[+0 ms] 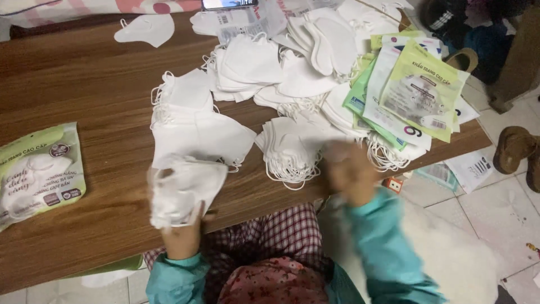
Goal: Manually picking up individual face masks, inspecting them, and placing them into plastic packaging bags.
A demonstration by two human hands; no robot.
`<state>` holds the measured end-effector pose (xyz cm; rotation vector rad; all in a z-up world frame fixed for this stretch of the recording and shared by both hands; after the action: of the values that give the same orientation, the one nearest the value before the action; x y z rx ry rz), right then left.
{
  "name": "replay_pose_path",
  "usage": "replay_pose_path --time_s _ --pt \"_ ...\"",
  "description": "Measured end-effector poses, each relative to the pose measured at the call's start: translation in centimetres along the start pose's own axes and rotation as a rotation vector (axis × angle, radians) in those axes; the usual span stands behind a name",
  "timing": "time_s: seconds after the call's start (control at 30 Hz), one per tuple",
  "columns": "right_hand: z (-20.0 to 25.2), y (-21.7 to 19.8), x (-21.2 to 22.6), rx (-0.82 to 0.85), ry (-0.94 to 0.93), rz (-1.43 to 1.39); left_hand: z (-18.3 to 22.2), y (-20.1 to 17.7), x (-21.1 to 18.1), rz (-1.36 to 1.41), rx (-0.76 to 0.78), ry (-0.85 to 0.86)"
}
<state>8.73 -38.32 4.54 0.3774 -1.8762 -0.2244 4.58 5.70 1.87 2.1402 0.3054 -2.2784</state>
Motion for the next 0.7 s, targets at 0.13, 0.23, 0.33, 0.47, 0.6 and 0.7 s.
replay_pose_path --time_s 0.13,0.23,0.33,0.47,0.6,0.7 --pt "-0.6 -4.8 15.9 -0.142 -0.183 1.7 -0.4 0.3 -4.1 0.21 0.031 0.01" --pt "0.9 -11.6 15.7 -0.192 0.05 2.23 -0.8 -0.2 -2.9 0.327 -0.015 -0.045" --pt "2.2 -14.6 15.0 -0.225 0.062 2.323 -0.9 -0.2 -2.5 0.407 0.008 -0.019" --pt "2.6 -19.1 13.5 -0.296 0.273 2.575 -0.6 -0.5 -1.8 0.368 -0.026 -0.106" --pt "2.3 -19.6 14.2 -0.281 0.163 2.705 -0.4 -0.5 -1.8 0.377 0.008 -0.086" --pt "0.7 -21.0 16.5 -0.22 0.477 2.518 -0.5 -0.4 -1.3 0.428 0.011 -0.083"
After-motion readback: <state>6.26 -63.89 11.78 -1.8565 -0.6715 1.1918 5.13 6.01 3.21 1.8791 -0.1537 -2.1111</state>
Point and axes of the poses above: each hand's wrist, its own z-axis away from the middle knuckle, its own y-axis out of the palm, x = y × z, the point moved 9 cm from there along -z, towards the middle knuckle, and after that the axes turned 14 degrees about x, right-handed, at the moved point
